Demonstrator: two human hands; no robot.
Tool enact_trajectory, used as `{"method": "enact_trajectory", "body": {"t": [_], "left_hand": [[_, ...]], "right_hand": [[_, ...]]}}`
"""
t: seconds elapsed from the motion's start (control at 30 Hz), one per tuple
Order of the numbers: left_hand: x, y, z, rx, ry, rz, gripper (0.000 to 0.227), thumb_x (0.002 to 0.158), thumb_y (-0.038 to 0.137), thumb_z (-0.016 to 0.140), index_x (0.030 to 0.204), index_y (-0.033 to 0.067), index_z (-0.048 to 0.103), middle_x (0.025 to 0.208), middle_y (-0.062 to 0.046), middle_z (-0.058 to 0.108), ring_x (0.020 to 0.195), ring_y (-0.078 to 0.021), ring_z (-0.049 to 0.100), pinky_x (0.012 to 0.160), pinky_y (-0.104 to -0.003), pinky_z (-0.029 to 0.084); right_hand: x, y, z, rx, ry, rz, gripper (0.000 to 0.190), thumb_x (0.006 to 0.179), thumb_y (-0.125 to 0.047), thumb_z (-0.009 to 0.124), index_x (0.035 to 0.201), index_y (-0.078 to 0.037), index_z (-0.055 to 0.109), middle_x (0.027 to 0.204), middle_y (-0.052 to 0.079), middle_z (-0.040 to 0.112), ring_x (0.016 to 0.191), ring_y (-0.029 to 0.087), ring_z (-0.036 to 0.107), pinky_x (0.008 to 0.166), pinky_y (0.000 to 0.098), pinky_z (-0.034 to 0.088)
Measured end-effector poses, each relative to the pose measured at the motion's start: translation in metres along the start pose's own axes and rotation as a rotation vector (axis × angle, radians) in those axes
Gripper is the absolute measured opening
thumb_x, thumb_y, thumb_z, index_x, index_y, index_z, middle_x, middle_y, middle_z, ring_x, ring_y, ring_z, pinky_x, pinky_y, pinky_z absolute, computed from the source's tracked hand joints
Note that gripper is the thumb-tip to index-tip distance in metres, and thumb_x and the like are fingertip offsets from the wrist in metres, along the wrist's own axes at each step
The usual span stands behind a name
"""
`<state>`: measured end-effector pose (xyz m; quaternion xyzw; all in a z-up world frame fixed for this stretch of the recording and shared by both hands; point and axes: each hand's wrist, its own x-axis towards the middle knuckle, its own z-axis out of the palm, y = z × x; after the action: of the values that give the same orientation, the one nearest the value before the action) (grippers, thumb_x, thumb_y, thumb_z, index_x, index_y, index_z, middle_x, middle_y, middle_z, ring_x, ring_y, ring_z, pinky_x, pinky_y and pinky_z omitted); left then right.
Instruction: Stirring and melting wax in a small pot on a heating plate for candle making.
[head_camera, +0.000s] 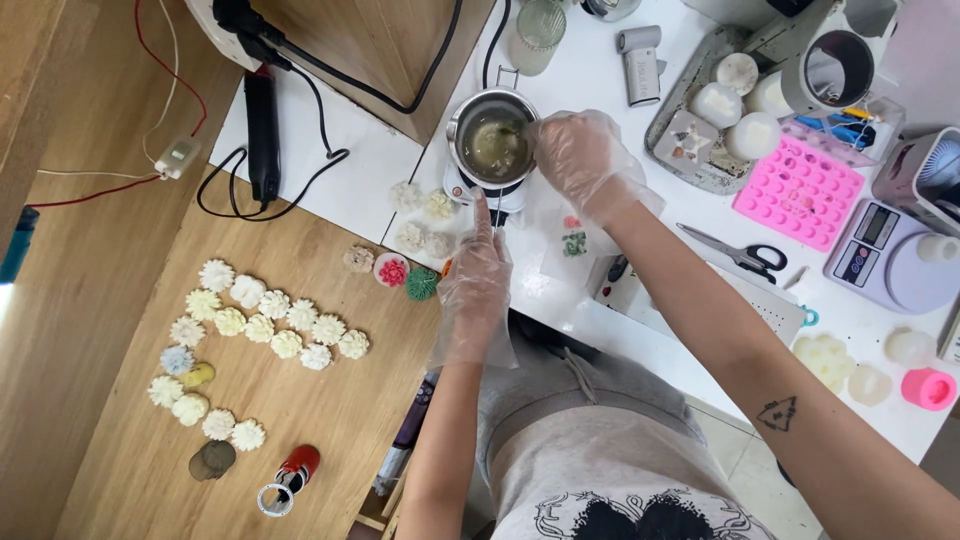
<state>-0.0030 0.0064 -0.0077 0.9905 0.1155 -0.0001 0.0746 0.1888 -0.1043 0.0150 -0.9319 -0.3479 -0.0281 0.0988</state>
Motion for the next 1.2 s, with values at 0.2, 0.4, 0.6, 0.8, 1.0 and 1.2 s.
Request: {"method": "enact_trajectory", "body": {"t": [0.2,0.4,0.6,0.8,1.0,1.2], "left_hand": [[0.005,-0.002,0.0,-0.176,-0.138,-0.097,0.076,0.106,0.033,0.052,0.163,0.0063,0.009,0.067,-0.007,0.062,0.05,-0.0176,0.062,0.037,-0.038,0.049],[0.002,-0.003,-0.004,-0.087,-0.109,-0.052,0.08,0.106,0.034,0.054,0.164,0.0031,0.009,0.069,-0.006,0.063,0.05,-0.0171,0.061,0.039,-0.039,0.048],[0.001,-0.001,-0.001,-0.126,-0.031,-0.102,0.075,0.107,0.034,0.054,0.163,0.0097,0.011,0.07,-0.005,0.063,0.046,-0.0178,0.06,0.037,-0.04,0.047],[0.005,0.0,-0.019,-0.255,-0.164,-0.162,0.073,0.107,0.035,0.051,0.165,0.0126,0.011,0.068,-0.007,0.065,0.048,-0.0193,0.062,0.038,-0.041,0.047],[-0.003,-0.007,0.059,-0.036,-0.05,0.02,0.078,0.104,0.025,0.053,0.165,0.0062,0.007,0.109,-0.016,0.059,0.052,-0.0166,0.061,0.04,-0.039,0.049],[0.006,-0.002,-0.005,-0.164,-0.24,-0.086,0.081,0.106,0.03,0.051,0.163,0.0047,0.0,0.067,-0.006,0.065,0.05,-0.0155,0.063,0.038,-0.037,0.051]], "right_hand": [[0.005,-0.017,0.0,-0.293,-0.293,-0.049,0.044,0.114,-0.035,0.046,0.088,-0.017,0.076,0.065,0.005,0.069,0.056,0.025,0.066,0.058,0.0391,0.053],[0.003,-0.017,-0.019,-0.263,-0.108,-0.201,0.019,0.095,-0.024,0.06,0.093,-0.022,0.079,0.074,0.003,0.072,0.066,0.024,0.071,0.062,0.039,0.055],[0.006,-0.036,-0.042,-0.403,-0.231,-0.254,0.014,0.095,-0.017,0.065,0.089,-0.016,0.078,0.082,0.001,0.075,0.08,0.021,0.074,0.071,0.0344,0.058],[0.014,-0.046,-0.051,-0.565,-0.305,-0.412,0.023,0.087,-0.016,0.067,0.109,-0.011,0.074,0.086,-0.002,0.075,0.085,0.017,0.074,0.076,0.0321,0.057],[0.018,-0.039,-0.042,-0.559,-0.289,-0.452,0.016,0.086,-0.017,0.07,0.102,-0.016,0.073,0.09,-0.001,0.076,0.091,0.018,0.074,0.084,0.0334,0.057],[0.012,-0.016,-0.009,-0.47,-0.208,-0.428,0.012,0.094,-0.013,0.07,0.105,-0.013,0.073,0.083,0.0,0.074,0.078,0.018,0.073,0.072,0.0337,0.059]]}}
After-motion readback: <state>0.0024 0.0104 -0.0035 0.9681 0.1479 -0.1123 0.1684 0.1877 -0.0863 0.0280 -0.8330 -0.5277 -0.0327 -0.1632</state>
